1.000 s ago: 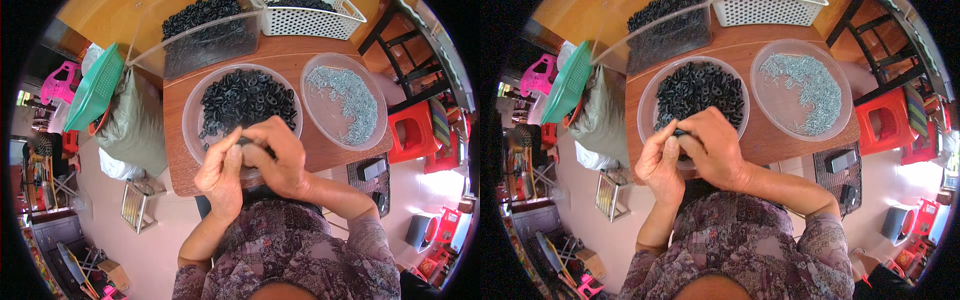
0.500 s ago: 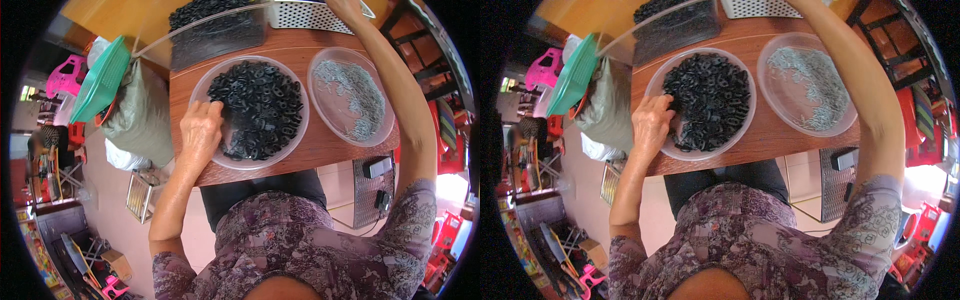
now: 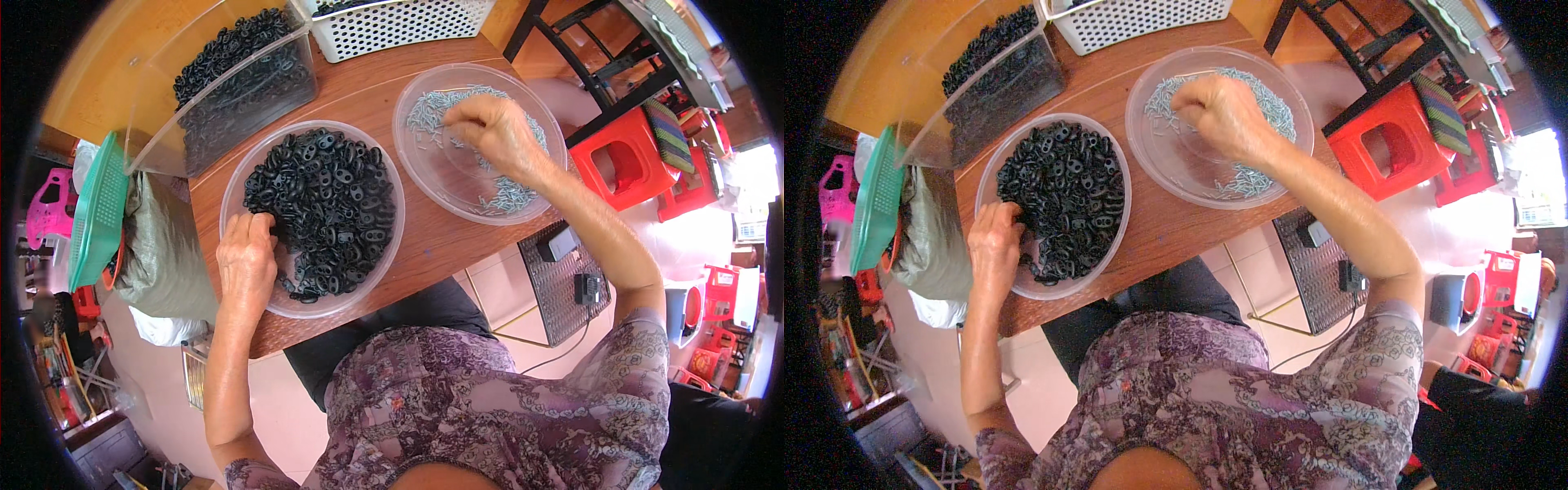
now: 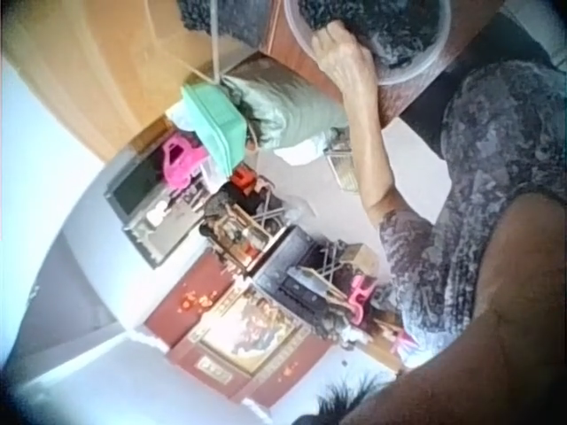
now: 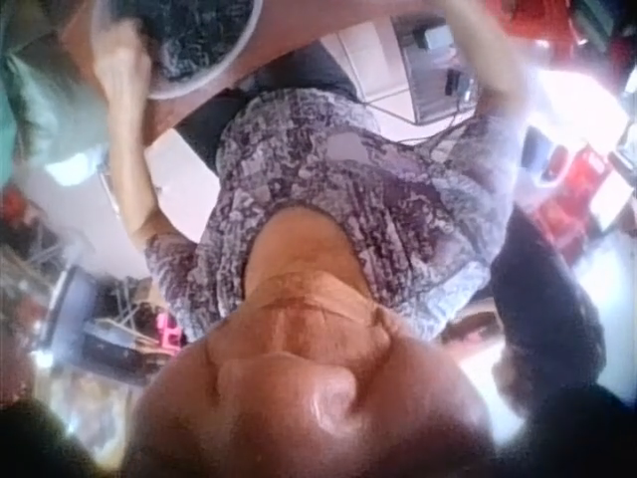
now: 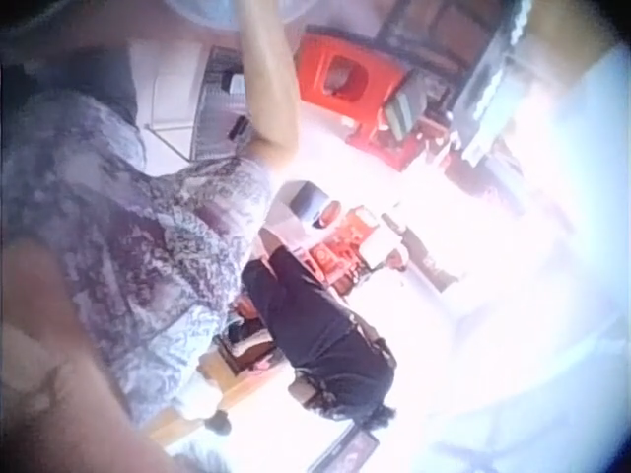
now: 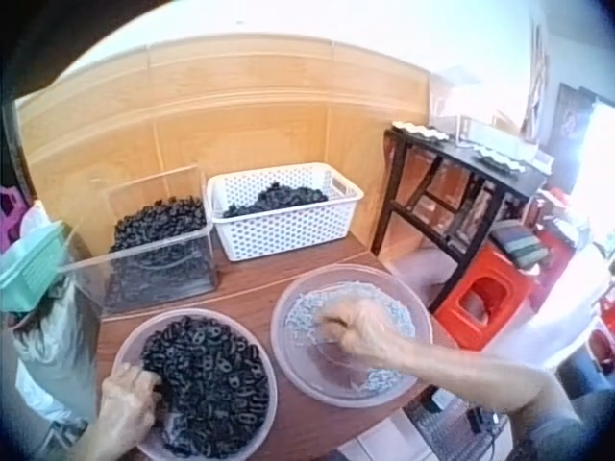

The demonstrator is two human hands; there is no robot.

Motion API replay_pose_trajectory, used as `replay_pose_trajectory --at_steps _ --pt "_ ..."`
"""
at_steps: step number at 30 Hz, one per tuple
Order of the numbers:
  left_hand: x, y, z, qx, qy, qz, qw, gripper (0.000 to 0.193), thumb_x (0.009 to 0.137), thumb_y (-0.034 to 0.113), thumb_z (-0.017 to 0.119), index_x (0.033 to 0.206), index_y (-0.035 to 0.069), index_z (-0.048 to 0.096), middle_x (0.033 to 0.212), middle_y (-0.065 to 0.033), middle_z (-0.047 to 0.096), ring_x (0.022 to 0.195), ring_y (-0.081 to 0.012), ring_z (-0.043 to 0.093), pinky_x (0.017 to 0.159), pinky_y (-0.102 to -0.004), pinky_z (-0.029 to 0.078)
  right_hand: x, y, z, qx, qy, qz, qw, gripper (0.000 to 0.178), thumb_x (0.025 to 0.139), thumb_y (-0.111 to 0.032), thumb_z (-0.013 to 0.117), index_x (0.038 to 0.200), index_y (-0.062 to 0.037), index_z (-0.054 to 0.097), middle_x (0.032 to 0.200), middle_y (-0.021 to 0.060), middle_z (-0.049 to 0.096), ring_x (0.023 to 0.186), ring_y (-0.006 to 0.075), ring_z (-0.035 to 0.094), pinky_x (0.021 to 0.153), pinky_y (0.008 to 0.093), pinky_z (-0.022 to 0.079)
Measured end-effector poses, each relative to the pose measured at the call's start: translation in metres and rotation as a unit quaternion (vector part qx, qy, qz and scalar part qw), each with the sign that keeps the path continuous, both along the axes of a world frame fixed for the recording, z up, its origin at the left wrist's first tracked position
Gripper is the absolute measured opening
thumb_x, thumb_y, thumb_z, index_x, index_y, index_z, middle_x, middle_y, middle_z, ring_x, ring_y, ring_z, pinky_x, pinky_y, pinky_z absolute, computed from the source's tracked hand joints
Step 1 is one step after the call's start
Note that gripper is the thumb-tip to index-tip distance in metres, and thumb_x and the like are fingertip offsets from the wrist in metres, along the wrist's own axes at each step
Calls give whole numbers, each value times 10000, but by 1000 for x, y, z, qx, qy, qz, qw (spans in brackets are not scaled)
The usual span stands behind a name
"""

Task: The person assembles plastic cord locks by hand, picking metal springs from a tray and plastic pieces from a bowl and fitting them together.

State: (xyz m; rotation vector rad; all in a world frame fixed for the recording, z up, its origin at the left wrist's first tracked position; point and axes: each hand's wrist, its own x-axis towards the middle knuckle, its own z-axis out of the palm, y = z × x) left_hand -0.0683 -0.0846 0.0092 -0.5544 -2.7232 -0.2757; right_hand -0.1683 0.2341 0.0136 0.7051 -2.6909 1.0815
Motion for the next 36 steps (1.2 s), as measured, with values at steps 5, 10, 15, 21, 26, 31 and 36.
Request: replay_pose_trajectory --at_steps 5,10,15,21,26,31,36 --pt "17 7 11 60 -24 30 997 204 648 -58 575 848 -12 572 742 -132 514 722 -299 516 631 -386 417 2 -13 -20 51 98 79 991 136 714 -84 613 826 -8 624 791 132 598 777 279 566 698 349 452" --pt "25 16 9 108 -48 62 991 199 667 -50 577 860 -7 598 748 -123 517 754 -291 531 661 -369 427 -6 -16 -38 120 139 87 979 79 700 -87 601 740 -22 583 719 132 558 740 316 536 654 406 432" --pt "26 13 3 103 -26 54 993 203 682 -51 583 877 2 595 737 -112 519 727 -273 535 642 -357 429 -6 -25 -36 126 113 76 983 78 696 -86 546 651 -23 539 702 170 574 744 360 544 643 448 447" --pt "29 13 4 82 19 42 996 192 688 -55 592 868 12 589 718 -109 512 689 -265 538 617 -340 433 -6 -22 -36 124 58 60 989 101 704 -107 598 714 -17 551 703 152 560 728 336 538 650 408 434" --pt "35 11 10 118 30 70 990 152 680 -41 589 822 14 585 736 -112 531 703 -270 547 604 -360 440 -5 -27 -39 103 63 68 990 109 702 -109 614 745 -19 571 724 156 577 721 336 546 645 406 440" --pt "39 18 12 216 30 111 970 54 780 -7 557 819 16 586 743 -89 534 685 -205 554 590 -293 451 0 -35 -42 103 159 73 979 82 707 -82 579 683 -18 535 681 159 555 699 346 539 614 433 428" --pt "39 18 3 681 -156 113 707 91 839 43 545 879 -31 581 715 -27 518 600 -102 519 579 -251 470 -3 -33 -45 121 155 54 979 69 708 -69 531 658 -21 523 675 175 558 668 367 543 582 450 434"
